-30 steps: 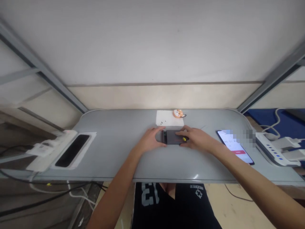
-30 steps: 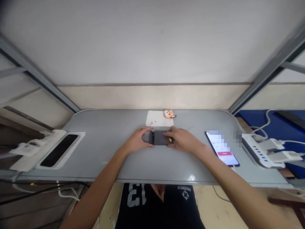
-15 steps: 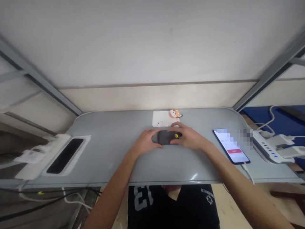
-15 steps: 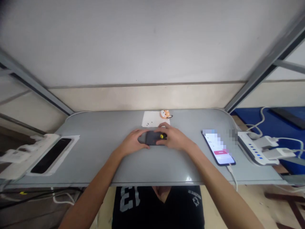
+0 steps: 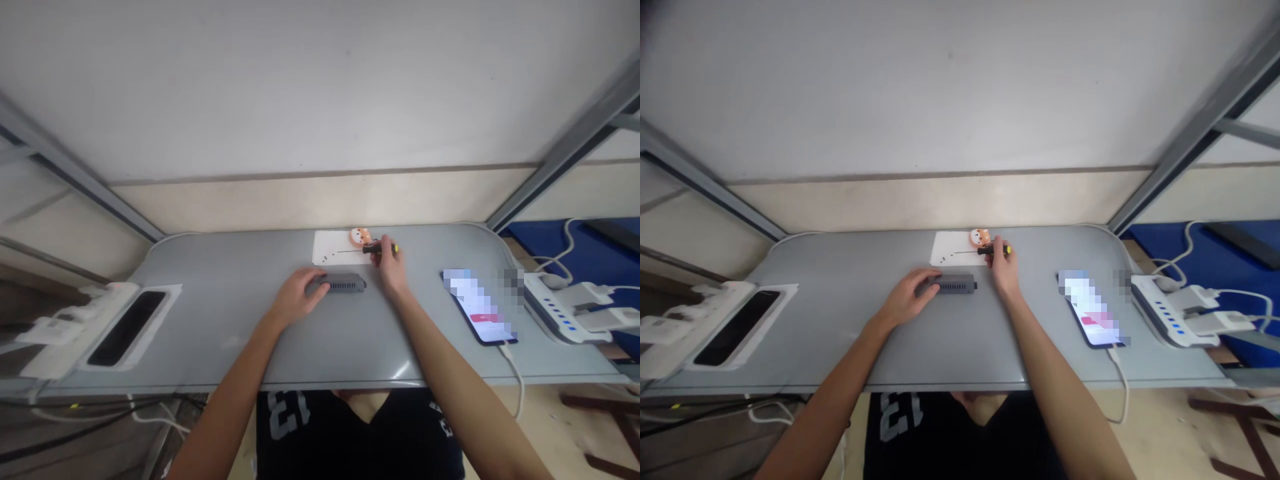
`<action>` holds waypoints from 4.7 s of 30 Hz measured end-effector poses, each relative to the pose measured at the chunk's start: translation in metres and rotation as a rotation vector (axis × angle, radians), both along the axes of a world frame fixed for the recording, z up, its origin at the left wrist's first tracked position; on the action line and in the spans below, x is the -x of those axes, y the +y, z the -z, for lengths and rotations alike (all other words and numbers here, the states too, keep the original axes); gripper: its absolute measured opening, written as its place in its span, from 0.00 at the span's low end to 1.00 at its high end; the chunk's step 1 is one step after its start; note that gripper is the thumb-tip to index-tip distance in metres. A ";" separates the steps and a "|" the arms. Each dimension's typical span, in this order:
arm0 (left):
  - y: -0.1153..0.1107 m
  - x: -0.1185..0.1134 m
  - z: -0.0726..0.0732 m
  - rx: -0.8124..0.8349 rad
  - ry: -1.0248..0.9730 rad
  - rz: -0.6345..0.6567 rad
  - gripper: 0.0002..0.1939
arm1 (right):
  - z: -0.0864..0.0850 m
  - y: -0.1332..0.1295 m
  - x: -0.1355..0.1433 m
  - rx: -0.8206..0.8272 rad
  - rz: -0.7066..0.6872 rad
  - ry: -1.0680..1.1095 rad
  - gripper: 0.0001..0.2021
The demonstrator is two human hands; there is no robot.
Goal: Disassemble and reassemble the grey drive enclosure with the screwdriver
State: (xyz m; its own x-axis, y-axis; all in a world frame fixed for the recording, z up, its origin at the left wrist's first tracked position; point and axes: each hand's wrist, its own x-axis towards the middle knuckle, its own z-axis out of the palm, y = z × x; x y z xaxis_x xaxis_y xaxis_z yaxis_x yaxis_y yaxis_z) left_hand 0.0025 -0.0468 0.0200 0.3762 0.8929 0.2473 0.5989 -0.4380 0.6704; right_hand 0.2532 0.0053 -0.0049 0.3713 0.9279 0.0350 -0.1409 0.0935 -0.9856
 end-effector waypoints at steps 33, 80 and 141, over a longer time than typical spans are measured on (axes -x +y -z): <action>0.019 -0.037 -0.007 -0.391 0.144 0.101 0.13 | -0.025 0.000 -0.025 -0.054 0.043 0.350 0.16; 0.026 -0.044 -0.007 -0.870 0.229 0.207 0.06 | -0.023 0.004 -0.027 -0.011 0.073 0.422 0.16; 0.029 -0.029 0.010 -0.377 -0.261 0.095 0.04 | -0.023 -0.005 -0.010 0.012 -0.143 0.317 0.17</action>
